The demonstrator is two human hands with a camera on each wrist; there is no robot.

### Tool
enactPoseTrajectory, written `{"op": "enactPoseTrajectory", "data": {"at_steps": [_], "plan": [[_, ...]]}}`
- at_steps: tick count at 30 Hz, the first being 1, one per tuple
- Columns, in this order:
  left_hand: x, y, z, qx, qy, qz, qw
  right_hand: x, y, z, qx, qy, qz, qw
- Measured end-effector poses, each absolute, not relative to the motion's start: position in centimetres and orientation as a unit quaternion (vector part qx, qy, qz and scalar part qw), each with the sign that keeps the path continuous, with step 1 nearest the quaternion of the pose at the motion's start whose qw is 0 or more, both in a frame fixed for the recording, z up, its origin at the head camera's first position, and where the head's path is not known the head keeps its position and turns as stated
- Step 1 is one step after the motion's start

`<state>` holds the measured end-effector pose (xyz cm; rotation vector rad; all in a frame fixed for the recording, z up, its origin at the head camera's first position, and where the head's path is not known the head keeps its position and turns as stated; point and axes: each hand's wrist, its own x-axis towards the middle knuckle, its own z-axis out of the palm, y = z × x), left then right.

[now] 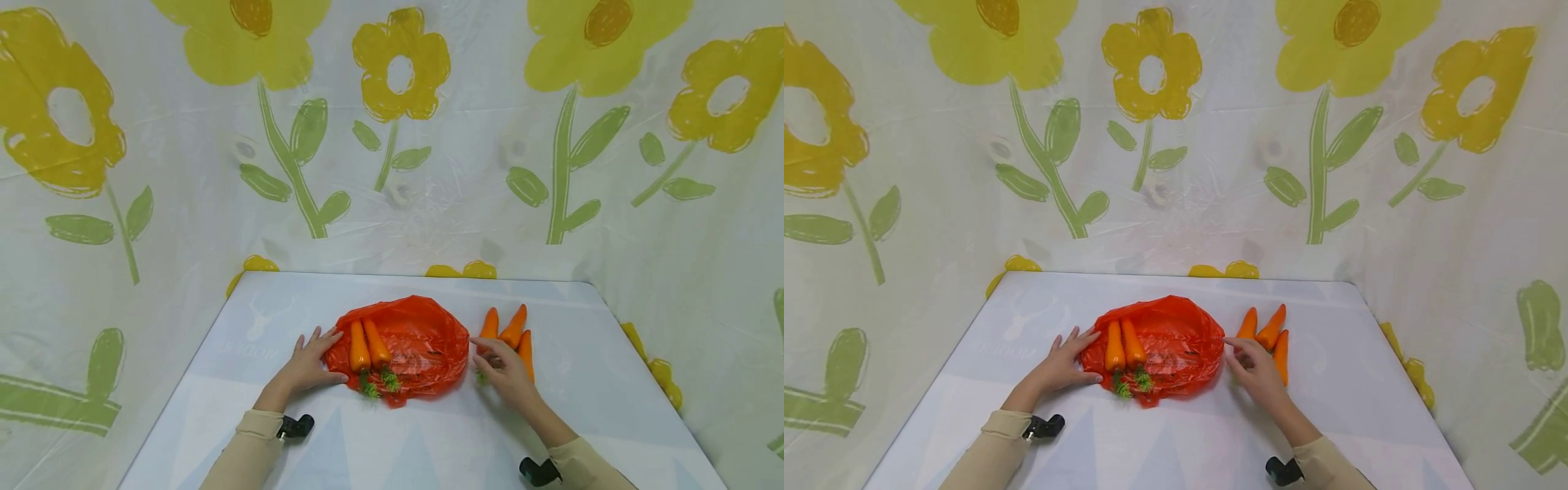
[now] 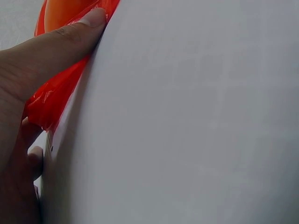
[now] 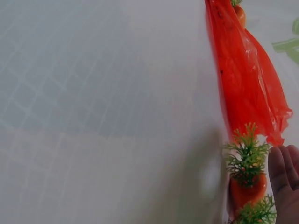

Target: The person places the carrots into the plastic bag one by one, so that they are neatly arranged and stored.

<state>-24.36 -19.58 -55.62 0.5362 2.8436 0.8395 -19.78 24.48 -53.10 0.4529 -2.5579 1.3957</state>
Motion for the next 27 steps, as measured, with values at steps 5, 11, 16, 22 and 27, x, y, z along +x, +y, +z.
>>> {"op": "enactPoseTrajectory", "data": {"at_steps": [5,11,16,22,27], "plan": [[-24.4,-19.5,-55.6,0.178,0.94,0.284,0.063,-19.3,24.9,-52.6,0.149,-0.866,0.465,0.111],[-24.4,-19.5,-55.6,0.177,0.939,0.287,0.064,-19.0,25.8,-52.5,0.133,-0.874,0.453,0.115],[-24.4,-19.5,-55.7,0.175,0.939,0.287,0.065,-18.8,26.5,-52.5,0.128,-0.876,0.448,0.124],[-24.4,-19.5,-55.7,0.176,0.94,0.285,0.063,-18.6,27.0,-52.3,0.124,-0.878,0.444,0.132],[-24.4,-19.5,-55.7,0.178,0.939,0.288,0.065,-18.4,27.4,-52.1,0.123,-0.882,0.432,0.143]]}}
